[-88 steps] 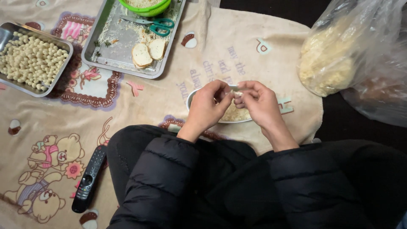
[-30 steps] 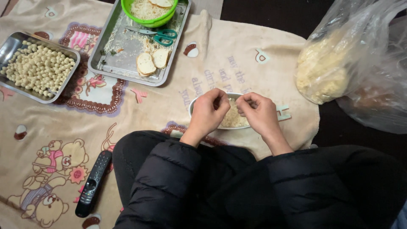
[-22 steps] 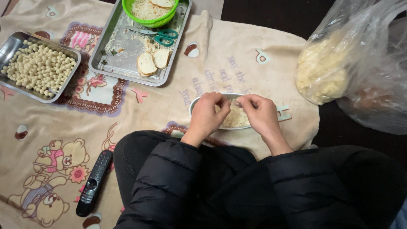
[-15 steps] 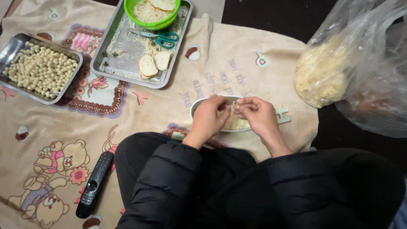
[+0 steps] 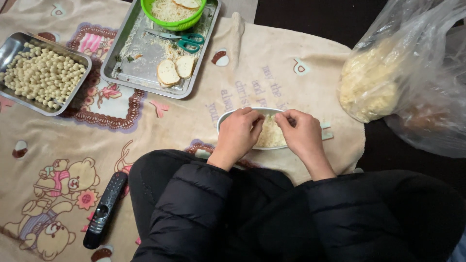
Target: Crumbling bread or dough into small pieces into a bowl by hand while sitting on the floor.
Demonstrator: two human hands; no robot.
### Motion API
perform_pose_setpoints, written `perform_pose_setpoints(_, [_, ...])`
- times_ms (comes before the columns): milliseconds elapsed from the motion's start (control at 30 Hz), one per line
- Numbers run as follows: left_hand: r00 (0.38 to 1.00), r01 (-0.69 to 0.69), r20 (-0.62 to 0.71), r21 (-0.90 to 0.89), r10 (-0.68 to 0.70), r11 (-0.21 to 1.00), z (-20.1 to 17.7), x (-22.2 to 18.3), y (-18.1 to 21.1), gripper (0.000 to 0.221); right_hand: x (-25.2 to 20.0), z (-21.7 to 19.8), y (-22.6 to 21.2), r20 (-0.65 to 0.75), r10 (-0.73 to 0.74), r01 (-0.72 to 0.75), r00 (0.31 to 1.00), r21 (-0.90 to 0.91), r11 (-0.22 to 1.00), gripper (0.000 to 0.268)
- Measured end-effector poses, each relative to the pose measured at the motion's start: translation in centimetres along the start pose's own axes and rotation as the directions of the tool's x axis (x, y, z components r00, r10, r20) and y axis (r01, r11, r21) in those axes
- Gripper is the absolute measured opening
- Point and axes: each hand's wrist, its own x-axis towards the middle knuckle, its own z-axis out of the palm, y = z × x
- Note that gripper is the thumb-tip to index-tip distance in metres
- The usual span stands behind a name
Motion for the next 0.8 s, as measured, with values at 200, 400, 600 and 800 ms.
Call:
perform_pose_setpoints(200, [0.999, -0.037, 0.0, 0.087, 0.037, 0.996, -0.2, 0.1, -0.6, 0.011, 1.0, 0.9, 1.6, -0.027, -0.098, 0.096, 0.995, -0.049, 0.994, 0.016])
perform_pose_setpoints(400, [0.999, -0.051, 0.018, 0.195, 0.048, 0.979, -0.3, 0.2, -2.1, 0.012, -0.7, -0.8, -0.8, 0.008, -0.074, 0.075, 0.997, -0.041, 0.996, 0.022])
perform_pose_setpoints(600, [0.999, -0.027, 0.023, 0.134, 0.024, 0.991, -2.0, 0.2, -1.2, 0.02, -0.1, -0.4, 0.2, 0.028, -0.148, 0.148, 0.989, -0.011, 0.989, 0.028])
perform_pose_setpoints(800, [0.973, 0.128, 0.133, 0.367, -0.188, 0.921, -1.6, 0.8, -5.9, 0.035, -0.8, -1.5, -1.1, 0.038, -0.033, 0.033, 0.999, 0.003, 0.999, 0.015])
